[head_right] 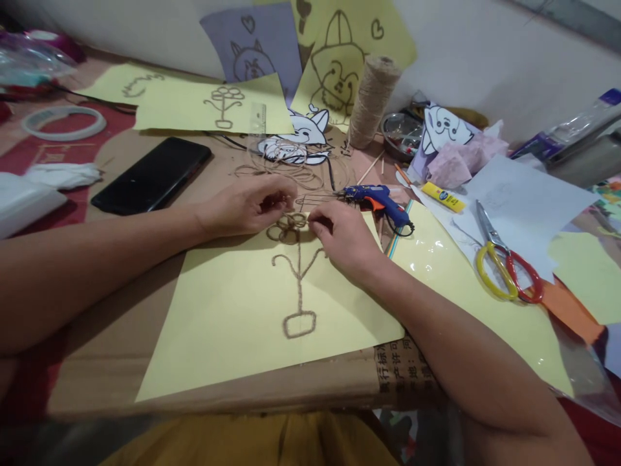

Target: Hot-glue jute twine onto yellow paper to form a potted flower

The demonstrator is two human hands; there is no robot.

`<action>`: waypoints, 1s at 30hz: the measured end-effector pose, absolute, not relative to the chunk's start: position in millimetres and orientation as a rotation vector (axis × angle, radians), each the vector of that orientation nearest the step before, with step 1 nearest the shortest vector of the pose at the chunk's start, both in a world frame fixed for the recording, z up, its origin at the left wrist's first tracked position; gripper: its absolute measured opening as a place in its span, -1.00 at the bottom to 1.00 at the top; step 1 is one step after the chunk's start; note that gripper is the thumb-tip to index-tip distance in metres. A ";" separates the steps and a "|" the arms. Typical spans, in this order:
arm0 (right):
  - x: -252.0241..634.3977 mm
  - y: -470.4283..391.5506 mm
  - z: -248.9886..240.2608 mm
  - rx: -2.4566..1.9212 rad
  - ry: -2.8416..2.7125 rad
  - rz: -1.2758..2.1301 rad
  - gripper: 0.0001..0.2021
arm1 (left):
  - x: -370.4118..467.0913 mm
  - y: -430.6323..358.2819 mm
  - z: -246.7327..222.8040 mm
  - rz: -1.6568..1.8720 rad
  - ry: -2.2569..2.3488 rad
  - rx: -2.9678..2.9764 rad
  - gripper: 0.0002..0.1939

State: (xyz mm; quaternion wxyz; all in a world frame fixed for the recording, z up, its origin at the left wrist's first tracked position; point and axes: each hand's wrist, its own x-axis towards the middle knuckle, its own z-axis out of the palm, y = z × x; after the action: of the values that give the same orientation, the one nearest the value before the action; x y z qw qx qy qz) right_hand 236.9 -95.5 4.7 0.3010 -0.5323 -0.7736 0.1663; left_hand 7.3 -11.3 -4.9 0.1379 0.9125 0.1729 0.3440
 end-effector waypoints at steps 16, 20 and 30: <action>236.2 -98.9 12.6 -1.680 -2.307 0.122 -0.75 | 7.2 -16.5 -1.8 0.743 0.778 2.773 -0.79; 232.1 -112.6 21.2 -1.735 -2.416 -0.021 -0.73 | 0.7 -17.7 -3.0 0.692 0.800 2.854 -0.71; 243.8 -155.5 33.5 -1.617 -2.458 -0.052 -0.76 | -2.3 -15.3 -4.9 0.686 0.452 2.709 -0.85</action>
State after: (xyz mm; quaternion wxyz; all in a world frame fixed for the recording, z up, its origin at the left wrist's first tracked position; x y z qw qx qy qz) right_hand 243.8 -155.5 33.5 0.0993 -0.5469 -0.8311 -0.0175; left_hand -2.3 -15.3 -4.9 0.1547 0.9455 0.1576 0.2395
